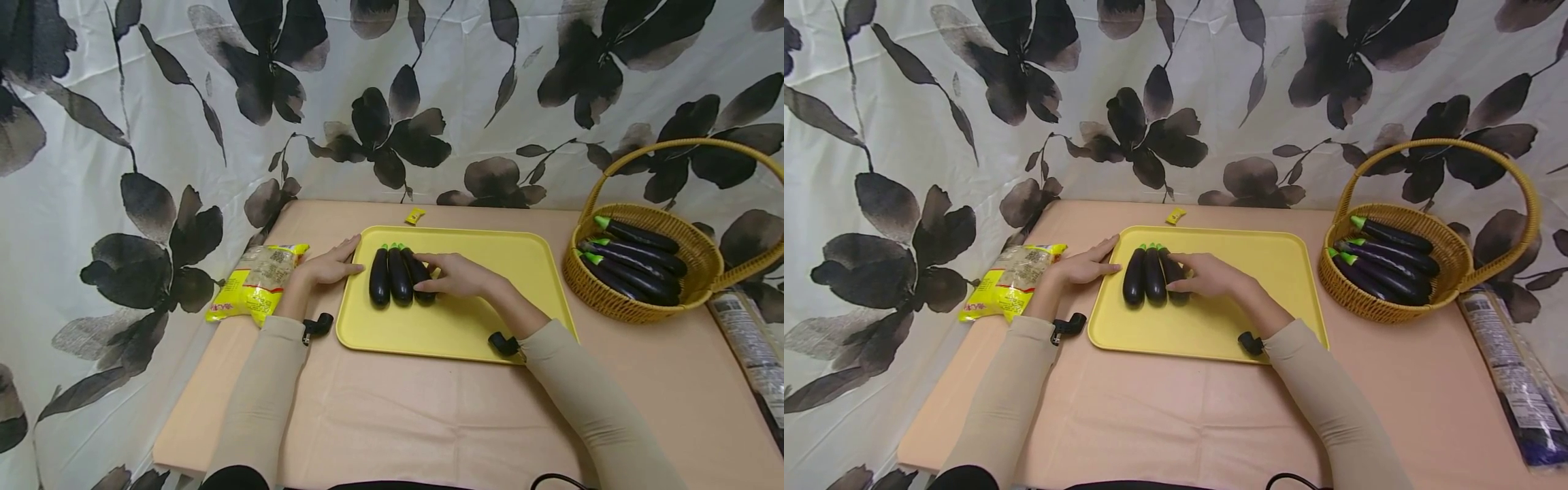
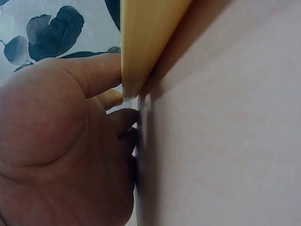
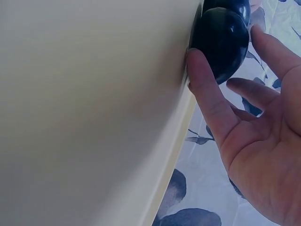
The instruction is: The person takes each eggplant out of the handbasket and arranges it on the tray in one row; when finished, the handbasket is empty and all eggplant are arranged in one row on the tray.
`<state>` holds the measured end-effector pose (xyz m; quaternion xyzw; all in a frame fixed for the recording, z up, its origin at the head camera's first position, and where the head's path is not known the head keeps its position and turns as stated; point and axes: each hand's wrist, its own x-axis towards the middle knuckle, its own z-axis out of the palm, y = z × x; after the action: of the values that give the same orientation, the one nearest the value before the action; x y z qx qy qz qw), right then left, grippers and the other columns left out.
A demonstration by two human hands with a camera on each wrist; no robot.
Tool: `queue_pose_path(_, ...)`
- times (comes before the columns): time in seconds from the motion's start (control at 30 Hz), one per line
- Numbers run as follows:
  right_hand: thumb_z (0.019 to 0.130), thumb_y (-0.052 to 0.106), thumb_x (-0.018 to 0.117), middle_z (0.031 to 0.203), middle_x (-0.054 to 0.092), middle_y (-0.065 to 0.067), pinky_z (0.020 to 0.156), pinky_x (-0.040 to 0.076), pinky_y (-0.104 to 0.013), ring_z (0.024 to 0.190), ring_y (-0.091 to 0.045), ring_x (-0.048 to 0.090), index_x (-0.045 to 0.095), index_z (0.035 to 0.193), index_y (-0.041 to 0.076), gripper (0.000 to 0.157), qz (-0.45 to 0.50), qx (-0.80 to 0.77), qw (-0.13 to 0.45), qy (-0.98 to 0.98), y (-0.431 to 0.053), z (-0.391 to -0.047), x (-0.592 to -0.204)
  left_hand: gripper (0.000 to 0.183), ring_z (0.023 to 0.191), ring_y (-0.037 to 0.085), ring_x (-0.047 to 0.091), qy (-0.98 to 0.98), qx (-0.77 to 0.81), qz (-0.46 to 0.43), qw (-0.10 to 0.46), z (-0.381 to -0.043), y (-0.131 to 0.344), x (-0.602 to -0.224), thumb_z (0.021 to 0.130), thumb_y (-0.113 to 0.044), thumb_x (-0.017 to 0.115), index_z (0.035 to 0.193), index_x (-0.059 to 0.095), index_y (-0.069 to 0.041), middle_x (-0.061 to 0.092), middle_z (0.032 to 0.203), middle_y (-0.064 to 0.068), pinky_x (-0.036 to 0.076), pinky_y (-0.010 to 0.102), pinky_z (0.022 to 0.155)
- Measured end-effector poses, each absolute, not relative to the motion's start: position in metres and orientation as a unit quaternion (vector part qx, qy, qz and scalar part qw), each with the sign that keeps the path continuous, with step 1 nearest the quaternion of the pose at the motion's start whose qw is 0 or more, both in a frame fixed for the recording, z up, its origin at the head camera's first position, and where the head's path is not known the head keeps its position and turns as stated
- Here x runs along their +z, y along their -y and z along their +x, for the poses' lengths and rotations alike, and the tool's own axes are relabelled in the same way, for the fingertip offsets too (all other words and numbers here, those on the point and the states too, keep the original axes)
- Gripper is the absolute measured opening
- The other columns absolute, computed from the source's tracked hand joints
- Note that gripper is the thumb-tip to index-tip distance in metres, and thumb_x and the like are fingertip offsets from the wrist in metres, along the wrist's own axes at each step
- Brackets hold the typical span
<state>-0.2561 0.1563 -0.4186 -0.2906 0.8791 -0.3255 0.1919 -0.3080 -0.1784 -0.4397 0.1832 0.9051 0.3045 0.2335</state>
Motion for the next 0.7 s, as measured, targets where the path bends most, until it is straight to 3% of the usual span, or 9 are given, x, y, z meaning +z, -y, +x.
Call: queue_pose_path(0.7, 0.098, 0.038, 0.074, 0.133, 0.068, -0.018, 0.085, 0.058, -0.035, 0.088, -0.017, 0.075, 0.032, 0.164, 0.010, 0.083, -0.291, -0.332, 0.218, -0.870, -0.1582, -0.2511, -0.4136, 0.084, 0.163, 0.029, -0.009, -0.907, 0.305, 0.184, 0.224, -0.3075, 0.1787, -0.4414, 0.107, -0.039, 0.053, 0.169, 0.001, -0.016, -0.003, 0.177, 0.008, -0.004, 0.052, 0.133)
